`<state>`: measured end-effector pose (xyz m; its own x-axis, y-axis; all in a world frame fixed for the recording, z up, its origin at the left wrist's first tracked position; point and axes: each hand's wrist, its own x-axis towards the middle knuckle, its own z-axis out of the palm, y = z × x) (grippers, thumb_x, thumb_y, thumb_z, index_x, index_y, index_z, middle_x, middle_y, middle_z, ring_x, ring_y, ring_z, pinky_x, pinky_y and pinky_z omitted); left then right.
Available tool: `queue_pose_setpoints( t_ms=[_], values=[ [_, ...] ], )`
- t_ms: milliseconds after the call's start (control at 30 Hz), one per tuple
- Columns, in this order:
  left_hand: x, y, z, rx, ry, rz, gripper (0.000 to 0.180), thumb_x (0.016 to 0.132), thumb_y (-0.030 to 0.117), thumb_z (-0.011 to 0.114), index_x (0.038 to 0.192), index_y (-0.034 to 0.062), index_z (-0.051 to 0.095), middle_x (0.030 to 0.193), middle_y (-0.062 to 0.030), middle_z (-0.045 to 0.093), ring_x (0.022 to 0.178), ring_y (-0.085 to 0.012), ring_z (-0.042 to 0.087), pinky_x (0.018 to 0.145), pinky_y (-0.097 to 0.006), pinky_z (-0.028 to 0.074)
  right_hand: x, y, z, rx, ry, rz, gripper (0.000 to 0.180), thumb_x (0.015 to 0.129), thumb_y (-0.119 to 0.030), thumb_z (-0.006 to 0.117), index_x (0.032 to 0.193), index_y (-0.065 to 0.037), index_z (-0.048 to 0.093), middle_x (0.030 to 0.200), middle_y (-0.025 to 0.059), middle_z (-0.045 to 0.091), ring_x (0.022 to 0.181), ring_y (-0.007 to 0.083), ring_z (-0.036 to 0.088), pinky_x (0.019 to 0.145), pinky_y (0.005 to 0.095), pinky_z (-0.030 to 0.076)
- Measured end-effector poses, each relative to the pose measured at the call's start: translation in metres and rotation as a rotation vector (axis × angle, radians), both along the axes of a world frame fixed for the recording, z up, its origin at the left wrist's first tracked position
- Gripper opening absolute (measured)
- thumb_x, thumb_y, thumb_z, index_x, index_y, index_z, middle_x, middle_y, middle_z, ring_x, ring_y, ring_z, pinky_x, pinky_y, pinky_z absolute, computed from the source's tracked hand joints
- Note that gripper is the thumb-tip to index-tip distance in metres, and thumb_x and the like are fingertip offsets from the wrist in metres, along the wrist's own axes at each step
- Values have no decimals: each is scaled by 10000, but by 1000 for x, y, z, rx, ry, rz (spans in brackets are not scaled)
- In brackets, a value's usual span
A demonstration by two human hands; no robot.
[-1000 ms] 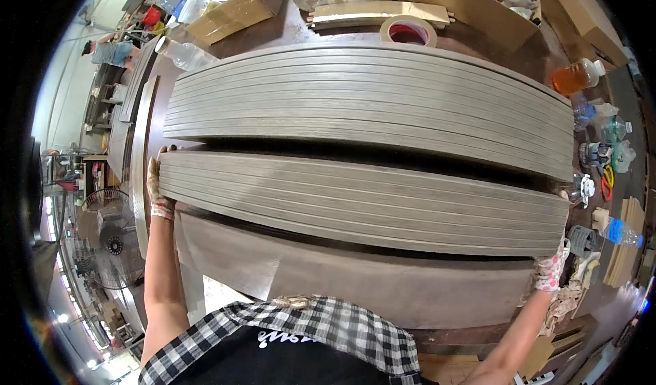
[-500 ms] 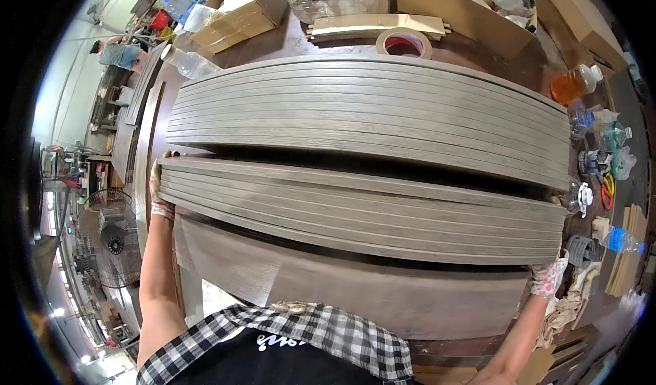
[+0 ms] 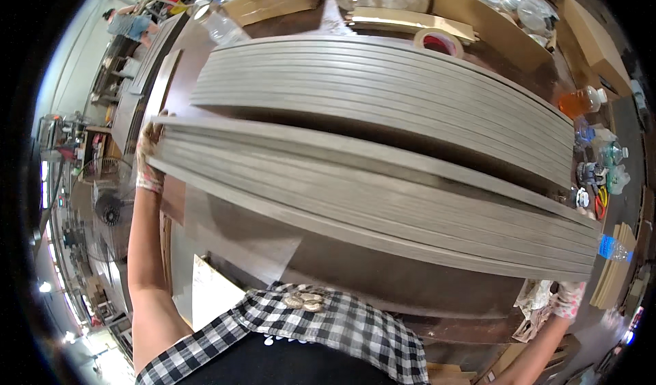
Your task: The person wipes down a grooved panel with a cloth, then wipes, rubs, and sands wooden planks using a cloth and a small block.
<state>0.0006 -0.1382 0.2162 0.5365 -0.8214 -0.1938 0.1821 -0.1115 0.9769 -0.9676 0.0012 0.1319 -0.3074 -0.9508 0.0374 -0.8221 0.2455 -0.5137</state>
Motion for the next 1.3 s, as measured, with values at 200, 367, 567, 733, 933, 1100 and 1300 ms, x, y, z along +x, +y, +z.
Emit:
queue_pose_setpoints(
  t_ms=[200, 367, 567, 733, 933, 1100, 1300],
  values=[
    [19, 21, 46, -125, -26, 17, 343, 956, 213, 438, 1190, -37, 455, 1118, -110, 595, 1016, -171, 570, 882, -279, 472, 21, 34, 117, -44, -194, -24, 568, 708, -148, 629, 1232, -17, 453, 1028, 67, 538, 920, 184, 517, 830, 302, 417],
    [26, 41, 87, 66, 71, -26, 409, 950, 384, 313, 1079, 75, 548, 1060, -96, 613, 968, -233, 583, 835, -370, 477, 53, 50, 158, -71, -390, 55, 558, 704, -146, 623, 1221, -14, 461, 1000, 57, 540, 891, 173, 520, 809, 297, 425],
    [27, 54, 59, 336, 88, -13, 567, 932, 465, 279, 1188, 39, 553, 1144, -123, 599, 1024, -274, 537, 907, -401, 416, 115, 37, 63, -49, -541, 99, 669, 673, -246, 629, 1269, -10, 438, 1032, 42, 532, 899, 160, 512, 823, 282, 424],
    [25, 53, 47, 350, 5, 41, 428, 937, 373, 321, 954, 68, 622, 899, -46, 636, 891, -214, 544, 854, -348, 418, 173, 18, 87, 64, -425, 240, 1061, 606, -657, 707, 1376, -17, 356, 1290, 92, 456, 1135, 160, 452, 942, 292, 378],
    [-15, 40, 38, 230, -161, 22, 384, 916, 382, 427, 1039, 70, 614, 1011, -79, 615, 876, -208, 557, 814, -318, 438, 170, 16, 83, 54, -437, 221, 1103, 583, -685, 707, 1381, -13, 349, 1132, 40, 534, 745, 46, 463, 613, 188, 360],
    [70, 60, -1, -45, -1277, -520, 509, 938, 405, 422, 1233, 0, 516, 1140, -95, 578, 979, -197, 548, 857, -295, 431, 169, 20, 72, 15, -586, 123, 1131, 568, -712, 697, 1387, -18, 343, 1059, -6, 532, 675, 22, 401, 571, 165, 308],
    [44, 75, 9, 380, -252, -361, 630, 944, 516, 354, 1286, -2, 467, 1227, -111, 531, 1107, -204, 484, 958, -317, 369, 141, 34, 55, 37, -556, 178, 1029, 676, -697, 616, 1392, -16, 330, 1201, 1, 471, 759, 54, 360, 644, 190, 274]
  ],
)
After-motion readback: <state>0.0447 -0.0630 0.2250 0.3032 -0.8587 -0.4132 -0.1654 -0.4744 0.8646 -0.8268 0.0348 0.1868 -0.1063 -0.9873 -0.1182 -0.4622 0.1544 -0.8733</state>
